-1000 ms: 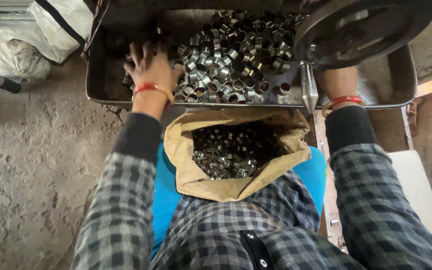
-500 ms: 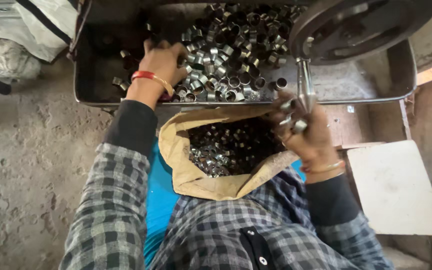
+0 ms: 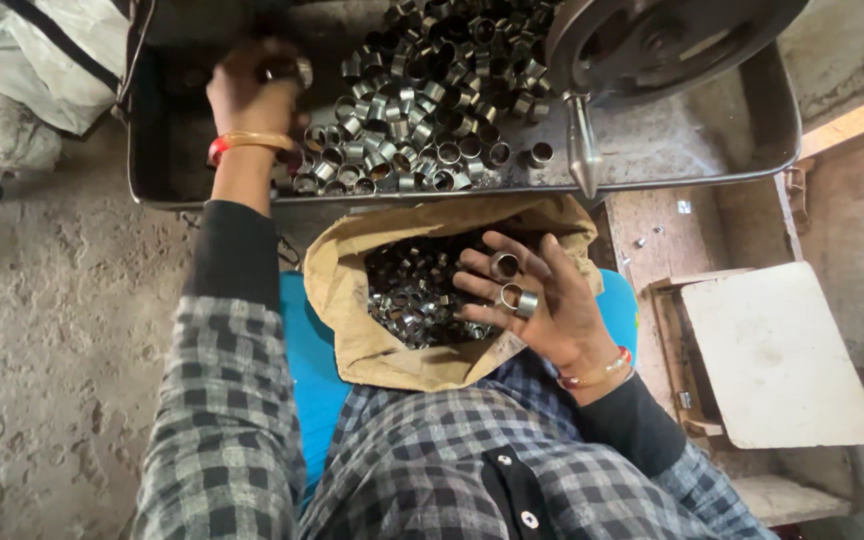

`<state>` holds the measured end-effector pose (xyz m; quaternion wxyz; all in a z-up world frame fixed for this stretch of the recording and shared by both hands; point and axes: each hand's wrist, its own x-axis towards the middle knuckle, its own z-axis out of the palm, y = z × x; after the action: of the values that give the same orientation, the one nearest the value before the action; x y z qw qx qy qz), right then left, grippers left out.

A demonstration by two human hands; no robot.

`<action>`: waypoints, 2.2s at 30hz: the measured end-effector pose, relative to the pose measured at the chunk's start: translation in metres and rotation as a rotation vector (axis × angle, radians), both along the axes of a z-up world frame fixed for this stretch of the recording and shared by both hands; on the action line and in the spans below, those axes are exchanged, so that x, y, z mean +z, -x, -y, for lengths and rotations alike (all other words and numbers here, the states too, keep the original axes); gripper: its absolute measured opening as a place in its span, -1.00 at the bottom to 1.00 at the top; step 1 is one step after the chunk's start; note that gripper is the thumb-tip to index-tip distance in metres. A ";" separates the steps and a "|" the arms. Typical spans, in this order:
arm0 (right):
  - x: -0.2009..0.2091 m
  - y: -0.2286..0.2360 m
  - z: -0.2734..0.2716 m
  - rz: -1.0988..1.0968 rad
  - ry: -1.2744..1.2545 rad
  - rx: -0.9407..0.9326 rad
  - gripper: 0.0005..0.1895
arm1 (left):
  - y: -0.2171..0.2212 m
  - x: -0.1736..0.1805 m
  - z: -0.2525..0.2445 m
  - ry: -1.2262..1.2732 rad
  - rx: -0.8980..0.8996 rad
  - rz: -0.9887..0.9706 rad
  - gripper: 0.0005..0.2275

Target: The person operates a manual lever on a metalworking machine, then repeatedly picks small cylindrical metal parts from a tray and places them into a cloth bag. The person handles the parts by hand and transfers them in small batches.

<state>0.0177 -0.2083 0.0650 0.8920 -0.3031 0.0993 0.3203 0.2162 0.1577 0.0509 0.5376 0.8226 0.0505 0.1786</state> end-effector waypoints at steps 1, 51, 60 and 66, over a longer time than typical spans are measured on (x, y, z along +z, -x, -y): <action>0.000 0.003 -0.001 0.001 0.034 -0.004 -0.23 | 0.016 0.012 0.008 0.328 0.008 -0.029 -0.77; 0.015 -0.037 -0.020 1.231 1.439 -0.154 -0.66 | 0.227 -0.042 0.173 1.575 -0.307 -0.772 -0.68; -0.075 -0.209 0.031 1.412 1.998 -0.064 -0.23 | 0.230 -0.085 0.159 1.549 -0.165 -0.685 -0.77; -0.062 -0.207 0.048 1.071 1.810 -0.087 -0.65 | 0.228 -0.102 0.150 1.493 -0.093 -0.689 -0.78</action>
<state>0.2251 -0.2564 0.0031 0.2711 -0.9544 -0.0950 -0.0816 -0.0115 0.0078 -0.0508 0.9042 0.2585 0.2840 -0.1869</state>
